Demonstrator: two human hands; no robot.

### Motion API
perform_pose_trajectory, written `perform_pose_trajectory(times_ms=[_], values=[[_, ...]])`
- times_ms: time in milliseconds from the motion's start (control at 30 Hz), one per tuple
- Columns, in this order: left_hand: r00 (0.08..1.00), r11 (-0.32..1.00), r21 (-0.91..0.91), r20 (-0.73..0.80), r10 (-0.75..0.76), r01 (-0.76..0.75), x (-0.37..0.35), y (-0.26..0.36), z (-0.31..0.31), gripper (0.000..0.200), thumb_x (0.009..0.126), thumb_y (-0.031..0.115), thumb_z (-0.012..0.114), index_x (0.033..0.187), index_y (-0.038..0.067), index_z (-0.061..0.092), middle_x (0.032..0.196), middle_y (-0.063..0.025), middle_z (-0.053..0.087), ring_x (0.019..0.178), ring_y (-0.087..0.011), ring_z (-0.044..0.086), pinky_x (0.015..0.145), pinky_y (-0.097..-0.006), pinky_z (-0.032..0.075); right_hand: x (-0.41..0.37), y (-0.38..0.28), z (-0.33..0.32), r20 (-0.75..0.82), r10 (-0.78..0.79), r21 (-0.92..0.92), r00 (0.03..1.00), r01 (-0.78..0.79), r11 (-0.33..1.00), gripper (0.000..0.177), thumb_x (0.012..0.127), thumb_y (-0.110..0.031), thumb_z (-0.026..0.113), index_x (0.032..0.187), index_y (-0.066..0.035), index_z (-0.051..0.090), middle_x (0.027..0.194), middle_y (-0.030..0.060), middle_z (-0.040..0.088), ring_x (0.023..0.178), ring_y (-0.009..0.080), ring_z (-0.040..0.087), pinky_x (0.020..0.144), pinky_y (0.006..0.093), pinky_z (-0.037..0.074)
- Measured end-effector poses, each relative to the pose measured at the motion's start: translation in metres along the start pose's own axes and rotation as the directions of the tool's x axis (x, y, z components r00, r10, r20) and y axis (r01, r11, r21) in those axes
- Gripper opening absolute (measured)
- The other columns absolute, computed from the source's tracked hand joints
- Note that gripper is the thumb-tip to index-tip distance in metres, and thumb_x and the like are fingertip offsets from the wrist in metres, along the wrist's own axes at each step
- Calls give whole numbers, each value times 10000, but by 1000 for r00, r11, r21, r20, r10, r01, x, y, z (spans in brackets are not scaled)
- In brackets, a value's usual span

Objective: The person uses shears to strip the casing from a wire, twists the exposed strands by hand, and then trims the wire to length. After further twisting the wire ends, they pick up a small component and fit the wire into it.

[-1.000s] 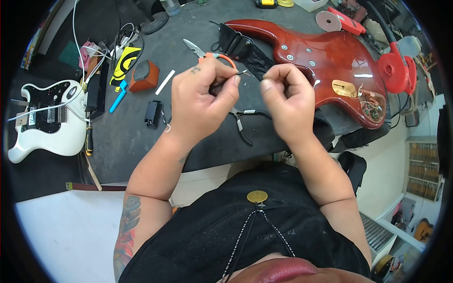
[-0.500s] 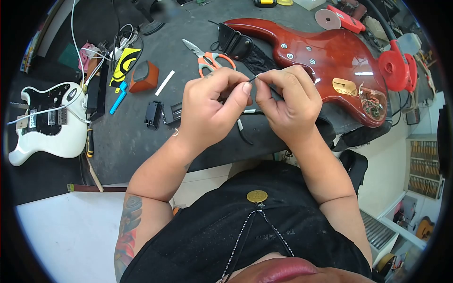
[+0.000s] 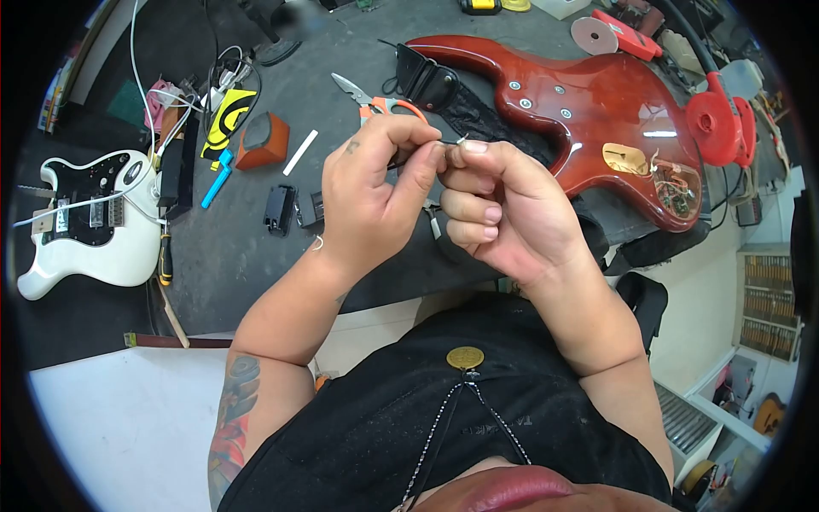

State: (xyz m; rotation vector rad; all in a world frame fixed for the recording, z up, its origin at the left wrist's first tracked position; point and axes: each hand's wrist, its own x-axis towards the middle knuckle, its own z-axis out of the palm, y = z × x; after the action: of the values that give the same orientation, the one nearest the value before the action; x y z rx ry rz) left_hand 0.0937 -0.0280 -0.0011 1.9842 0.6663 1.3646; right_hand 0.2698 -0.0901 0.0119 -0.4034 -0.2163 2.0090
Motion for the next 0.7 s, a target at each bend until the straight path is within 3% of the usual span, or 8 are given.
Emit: perform_pose_trajectory(times_ms=[133, 233, 267, 333, 433, 567, 667, 700], values=[[997, 995, -68, 37, -68, 71, -3, 1, 1, 70, 1009, 19, 682, 1054, -18, 644, 839, -70, 719, 725, -121, 701, 663, -262, 540, 2, 9, 1, -81, -455, -406, 887, 387, 828, 149, 1043, -182, 629, 1071, -37, 606, 848, -20, 523, 637, 65, 450, 547, 247, 366], [978, 965, -153, 37, -208, 211, -3, 7, 0, 76, 1020, 36, 677, 1053, -23, 641, 824, -49, 705, 715, -84, 671, 640, -236, 510, 16, 15, -15, 298, -821, -797, 487, 601, 67, 219, 950, -61, 731, 1139, -21, 628, 850, -6, 548, 664, 98, 497, 559, 260, 419], [969, 953, -173, 36, -245, 248, -2, 9, -1, 82, 1027, 46, 675, 1051, -25, 639, 817, -37, 697, 715, -66, 657, 630, -224, 495, 13, 13, -16, 296, -821, -797, 487, 600, 68, 219, 950, -61, 731, 1139, -21, 628, 850, -6, 548, 664, 98, 497, 559, 260, 419], [962, 940, -202, 46, -270, 274, -2, 10, -1, 87, 1032, 53, 672, 1051, -24, 638, 814, -29, 693, 714, -61, 651, 628, -220, 491, 5, 7, -8, 547, -723, -833, 423, 364, -417, 238, 884, -24, 783, 1091, -22, 666, 831, 22, 574, 661, 124, 512, 562, 263, 431], [956, 925, -242, 63, -287, 294, -2, 9, 1, 91, 1036, 61, 670, 1051, -23, 638, 813, -21, 691, 713, -56, 645, 627, -217, 489, 14, 10, -9, 630, -702, -770, 332, 379, -513, 191, 856, -28, 804, 1008, -30, 690, 804, 46, 591, 657, 143, 535, 562, 273, 437], [962, 926, -258, 77, -263, 275, -5, 6, 2, 87, 1024, 49, 681, 1043, -26, 641, 814, -34, 696, 707, -66, 648, 635, -227, 499, 20, 13, -18, 623, -701, -776, 346, 384, -500, 117, 901, -56, 780, 977, -26, 697, 793, 34, 614, 662, 132, 560, 570, 281, 451], [976, 963, -158, 53, -213, 219, -5, 5, 3, 71, 1006, 31, 694, 1027, -20, 649, 815, -45, 699, 699, -76, 650, 632, -236, 506, 16, 13, -16, 325, -766, -890, 555, 452, -50, 72, 973, -93, 714, 978, -30, 679, 744, 1, 562, 613, 103, 504, 553, 268, 423], [975, 963, -158, 51, -214, 220, -4, 3, 2, 71, 1006, 31, 694, 1027, -20, 649, 815, -45, 699, 699, -76, 650, 632, -236, 506, 12, 8, -10, 36, -603, -672, 797, 466, 576, 89, 1001, -114, 678, 957, -40, 657, 728, -21, 518, 604, 86, 465, 543, 259, 398]])
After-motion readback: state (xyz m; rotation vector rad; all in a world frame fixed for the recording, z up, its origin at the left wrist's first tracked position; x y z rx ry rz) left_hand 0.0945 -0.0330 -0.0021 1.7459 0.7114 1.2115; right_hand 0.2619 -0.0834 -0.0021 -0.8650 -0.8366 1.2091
